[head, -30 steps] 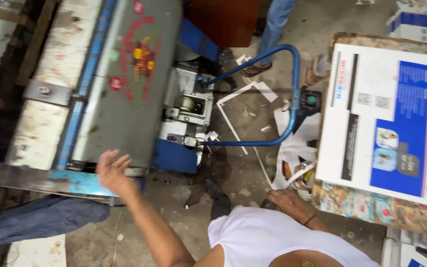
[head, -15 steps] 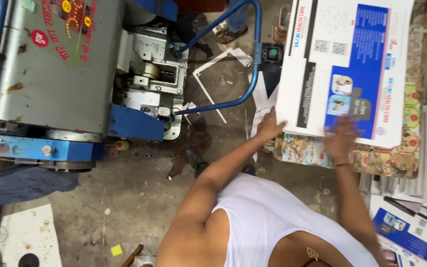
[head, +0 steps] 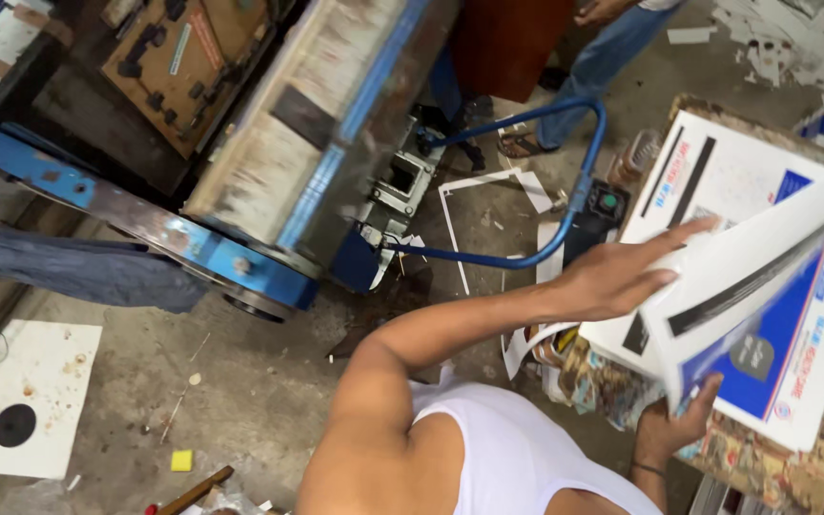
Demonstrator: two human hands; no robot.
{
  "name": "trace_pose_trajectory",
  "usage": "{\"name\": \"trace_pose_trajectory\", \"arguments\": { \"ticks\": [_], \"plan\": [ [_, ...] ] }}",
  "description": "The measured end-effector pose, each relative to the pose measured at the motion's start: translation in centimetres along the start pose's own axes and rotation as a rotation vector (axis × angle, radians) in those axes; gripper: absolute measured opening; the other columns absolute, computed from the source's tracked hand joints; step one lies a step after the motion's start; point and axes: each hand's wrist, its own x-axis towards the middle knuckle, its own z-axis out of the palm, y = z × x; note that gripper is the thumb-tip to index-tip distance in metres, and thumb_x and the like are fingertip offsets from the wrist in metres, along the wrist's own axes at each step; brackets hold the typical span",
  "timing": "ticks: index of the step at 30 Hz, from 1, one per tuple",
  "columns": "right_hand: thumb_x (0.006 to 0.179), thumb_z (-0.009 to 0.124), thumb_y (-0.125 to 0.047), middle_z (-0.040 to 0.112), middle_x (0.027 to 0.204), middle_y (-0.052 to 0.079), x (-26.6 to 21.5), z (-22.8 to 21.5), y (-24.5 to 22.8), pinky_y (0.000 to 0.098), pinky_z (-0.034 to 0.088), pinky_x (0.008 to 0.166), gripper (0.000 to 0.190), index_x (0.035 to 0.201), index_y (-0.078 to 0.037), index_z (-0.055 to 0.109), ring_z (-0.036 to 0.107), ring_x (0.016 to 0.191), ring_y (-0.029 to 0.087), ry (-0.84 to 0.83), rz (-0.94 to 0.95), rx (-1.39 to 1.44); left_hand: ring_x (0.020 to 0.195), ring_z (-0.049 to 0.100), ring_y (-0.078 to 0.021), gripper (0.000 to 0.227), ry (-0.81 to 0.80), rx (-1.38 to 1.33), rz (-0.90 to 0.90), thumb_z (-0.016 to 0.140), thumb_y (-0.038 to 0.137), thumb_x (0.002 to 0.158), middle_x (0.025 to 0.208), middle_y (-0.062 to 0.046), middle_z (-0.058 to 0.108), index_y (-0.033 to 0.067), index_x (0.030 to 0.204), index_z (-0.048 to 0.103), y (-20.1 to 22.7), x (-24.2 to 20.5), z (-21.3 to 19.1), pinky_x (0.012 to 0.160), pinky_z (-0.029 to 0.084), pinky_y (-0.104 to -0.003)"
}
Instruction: The person repeatedly picks up flat cardboard sheets from a stack on a table and feeds them into a blue industrial machine. The person uses both hands to guide the sheets through the rollers and then removes the processed sheets from the other side, continuing this cycle for the duration of the video.
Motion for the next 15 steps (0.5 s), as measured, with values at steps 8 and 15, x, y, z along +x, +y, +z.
{"name": "trace_pose_trajectory", "arguments": {
  "ticks": [8,15],
  "plan": [
    [0.107,0.060,-0.011,0.055,0.150,0.029,8.2,8.3,-11.5,0.0589,0.031,0.125,0.045,0.146,0.010,0.052,0.048,0.147,0.046,-0.187,-0.513,-0.341,0.110,0.062,-0.0185,0.037,0.600,-0.338,-0.374,0.055,0.009,0.105,0.145,-0.008,0.063,0.0101,0.142,0.062,-12.2,-10.3,-18.3,0.086,0.054,-0.035],
    [0.066,0.065,0.001,0.061,0.144,0.018,10.3,29.4,-21.0,0.0530,0.036,0.116,0.072,0.137,-0.006,0.061,0.053,0.139,0.032,-0.900,-0.695,-0.454,0.092,0.073,-0.0321,0.030,0.774,0.736,-1.091,0.059,0.021,0.098,0.103,-0.014,0.076,0.0258,0.123,0.075,-32.1,-22.4,-36.2,0.080,0.056,-0.046]
  ]
}}
